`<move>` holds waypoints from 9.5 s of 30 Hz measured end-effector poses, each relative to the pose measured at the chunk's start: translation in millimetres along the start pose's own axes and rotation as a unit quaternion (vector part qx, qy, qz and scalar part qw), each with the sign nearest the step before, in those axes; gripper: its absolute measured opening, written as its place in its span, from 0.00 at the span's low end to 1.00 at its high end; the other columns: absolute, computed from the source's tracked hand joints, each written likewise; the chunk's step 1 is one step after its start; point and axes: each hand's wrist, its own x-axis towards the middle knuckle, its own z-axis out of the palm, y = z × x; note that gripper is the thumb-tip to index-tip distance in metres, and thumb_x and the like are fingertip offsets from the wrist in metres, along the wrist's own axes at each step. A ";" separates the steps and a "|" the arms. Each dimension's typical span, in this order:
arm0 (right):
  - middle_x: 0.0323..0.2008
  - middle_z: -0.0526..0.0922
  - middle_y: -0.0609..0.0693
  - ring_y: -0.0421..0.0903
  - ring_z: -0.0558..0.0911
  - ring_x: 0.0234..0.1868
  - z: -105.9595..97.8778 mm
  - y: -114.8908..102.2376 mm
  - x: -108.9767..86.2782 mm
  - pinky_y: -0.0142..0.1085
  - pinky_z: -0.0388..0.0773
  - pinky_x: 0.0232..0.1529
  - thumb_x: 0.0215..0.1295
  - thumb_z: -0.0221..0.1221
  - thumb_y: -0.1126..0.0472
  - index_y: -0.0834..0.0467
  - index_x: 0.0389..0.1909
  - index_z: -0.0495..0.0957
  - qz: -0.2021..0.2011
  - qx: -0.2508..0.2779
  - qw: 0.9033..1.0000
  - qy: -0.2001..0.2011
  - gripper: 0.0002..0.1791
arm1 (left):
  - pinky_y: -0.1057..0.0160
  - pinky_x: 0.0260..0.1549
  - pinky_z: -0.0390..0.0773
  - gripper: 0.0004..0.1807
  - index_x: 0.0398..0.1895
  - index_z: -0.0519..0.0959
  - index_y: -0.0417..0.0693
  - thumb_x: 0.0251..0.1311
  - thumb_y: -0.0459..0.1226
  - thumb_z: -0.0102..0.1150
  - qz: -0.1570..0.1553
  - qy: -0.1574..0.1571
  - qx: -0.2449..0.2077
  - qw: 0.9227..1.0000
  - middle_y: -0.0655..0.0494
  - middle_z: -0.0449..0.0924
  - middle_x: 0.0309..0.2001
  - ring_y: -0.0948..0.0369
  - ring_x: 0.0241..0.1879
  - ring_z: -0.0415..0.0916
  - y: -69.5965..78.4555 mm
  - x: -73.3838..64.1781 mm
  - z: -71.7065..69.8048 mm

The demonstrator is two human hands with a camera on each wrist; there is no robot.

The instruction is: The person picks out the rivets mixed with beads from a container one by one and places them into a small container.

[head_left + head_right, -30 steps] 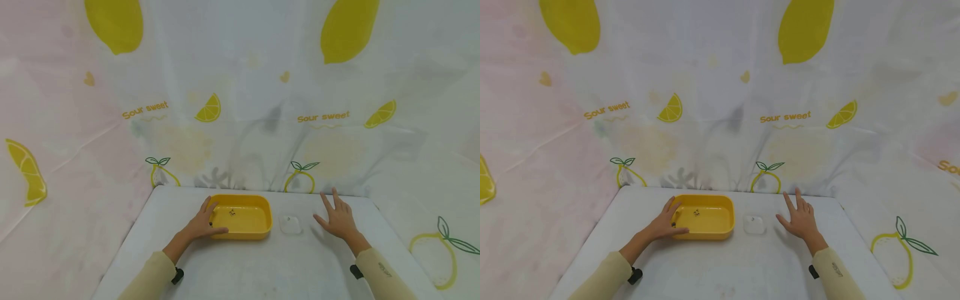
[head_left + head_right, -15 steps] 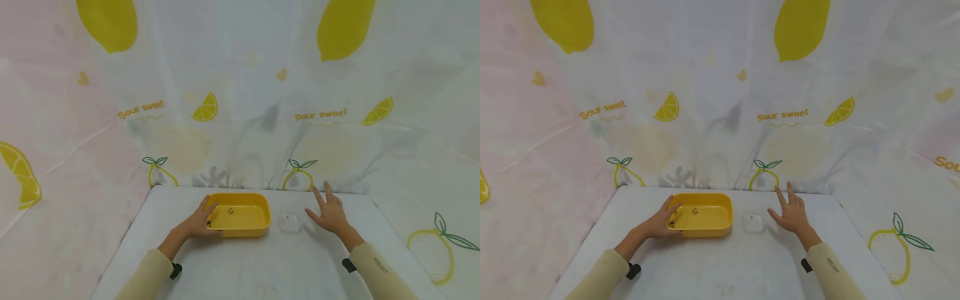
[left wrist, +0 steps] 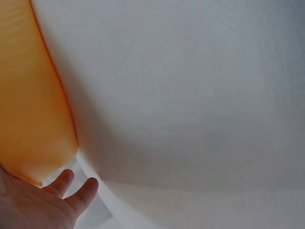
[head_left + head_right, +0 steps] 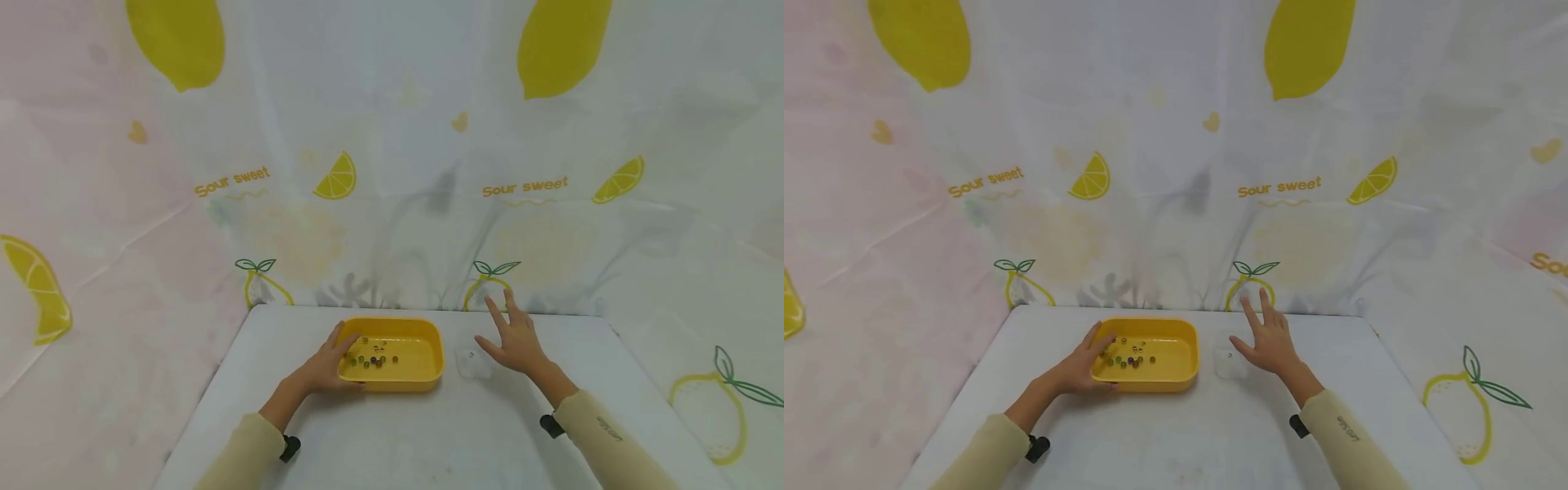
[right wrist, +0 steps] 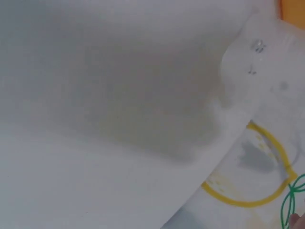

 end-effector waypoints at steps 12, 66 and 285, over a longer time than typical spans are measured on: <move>0.78 0.40 0.66 0.67 0.63 0.69 15.0 -37.7 20.0 0.67 0.59 0.65 0.61 0.62 0.40 0.49 0.78 0.51 -0.020 0.027 0.999 -0.036 0.49 | 0.34 0.65 0.62 0.63 0.78 0.56 0.57 0.38 0.68 0.71 -0.009 0.011 -0.004 1.000 0.45 0.30 0.80 0.38 0.76 0.47 -0.4 0.6 4.1; 0.66 0.70 0.64 0.62 0.74 0.63 85.8 -135.6 59.8 0.56 0.69 0.64 0.55 0.73 0.51 0.59 0.67 0.68 -0.095 0.117 0.987 -0.063 0.40 | 0.29 0.64 0.59 0.55 0.80 0.49 0.53 0.54 0.65 0.62 -0.052 0.054 -0.028 0.997 0.43 0.35 0.80 0.35 0.75 0.47 7.9 0.2 9.8; 0.33 0.86 0.55 0.44 0.79 0.32 -3.1 11.4 12.0 0.37 0.75 0.33 0.63 0.65 0.58 0.62 0.41 0.84 0.256 0.341 0.887 -0.177 0.11 | 0.34 0.64 0.63 0.52 0.77 0.57 0.52 0.54 0.63 0.65 -0.041 0.037 -0.090 0.994 0.46 0.28 0.80 0.36 0.73 0.54 -0.1 2.3 14.0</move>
